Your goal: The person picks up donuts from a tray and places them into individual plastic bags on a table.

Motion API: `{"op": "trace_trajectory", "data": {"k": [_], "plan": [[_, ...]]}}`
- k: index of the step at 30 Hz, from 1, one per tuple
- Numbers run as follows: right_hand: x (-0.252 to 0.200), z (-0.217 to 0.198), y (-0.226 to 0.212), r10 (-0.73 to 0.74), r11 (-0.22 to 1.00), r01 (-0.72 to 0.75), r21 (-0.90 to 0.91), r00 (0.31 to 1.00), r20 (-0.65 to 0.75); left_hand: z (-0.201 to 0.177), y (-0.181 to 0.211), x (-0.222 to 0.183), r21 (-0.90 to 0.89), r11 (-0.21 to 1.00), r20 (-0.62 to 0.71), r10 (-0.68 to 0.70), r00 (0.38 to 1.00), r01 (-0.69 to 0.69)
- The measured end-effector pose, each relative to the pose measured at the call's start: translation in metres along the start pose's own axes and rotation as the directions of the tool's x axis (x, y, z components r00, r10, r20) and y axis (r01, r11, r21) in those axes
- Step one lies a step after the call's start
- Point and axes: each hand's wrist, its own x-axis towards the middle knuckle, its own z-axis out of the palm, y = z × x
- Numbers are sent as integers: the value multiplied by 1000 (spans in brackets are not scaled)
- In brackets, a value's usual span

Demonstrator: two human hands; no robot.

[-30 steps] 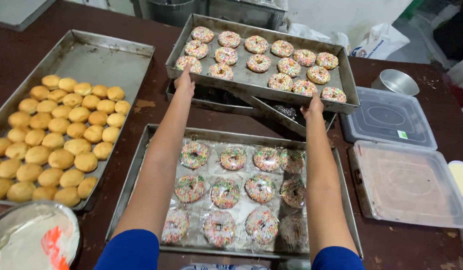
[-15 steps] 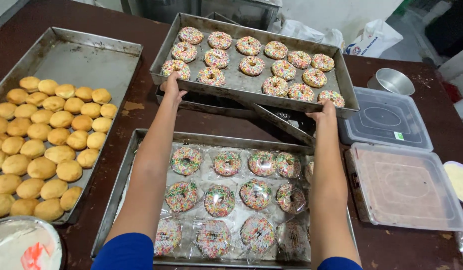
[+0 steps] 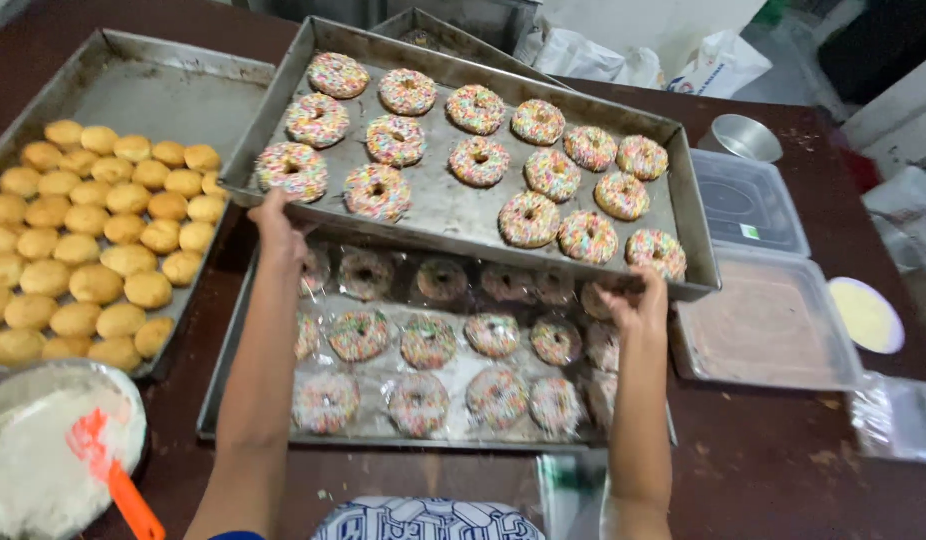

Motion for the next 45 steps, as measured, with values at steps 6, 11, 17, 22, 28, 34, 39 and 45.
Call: {"op": "trace_trajectory", "data": {"k": [6, 11, 17, 22, 28, 34, 39, 45], "plan": [[-148, -84, 14, -10, 992, 7, 126, 1000, 17, -94, 0, -87, -160, 982, -26, 97, 995, -100], [-224, -166, 59, -52, 999, 52, 10, 999, 16, -175, -30, -121, -149, 979, -90, 128, 988, -140], [-261, -268, 125, -86, 996, 86, 7, 996, 23, -210, -40, -158, -130, 986, -99, 89, 991, -101], [-299, -249, 161, -99, 992, 93, 88, 993, 59, -202, -26, -162, -121, 992, -110, 8, 994, -21], [-294, -235, 181, -105, 985, 92, 144, 991, 87, -197, -34, -150, -253, 965, 74, -52, 996, 69], [-269, -228, 177, -67, 992, 57, 109, 993, 95, -192, -36, -158, -208, 977, 33, -40, 999, 46], [-244, -229, 187, -149, 982, 137, 132, 985, 90, -185, -27, -161, -196, 980, 145, -8, 989, 37], [-291, -182, 163, -95, 995, 94, -28, 995, -28, -195, -35, -151, -137, 989, 104, -42, 994, 57]]}}
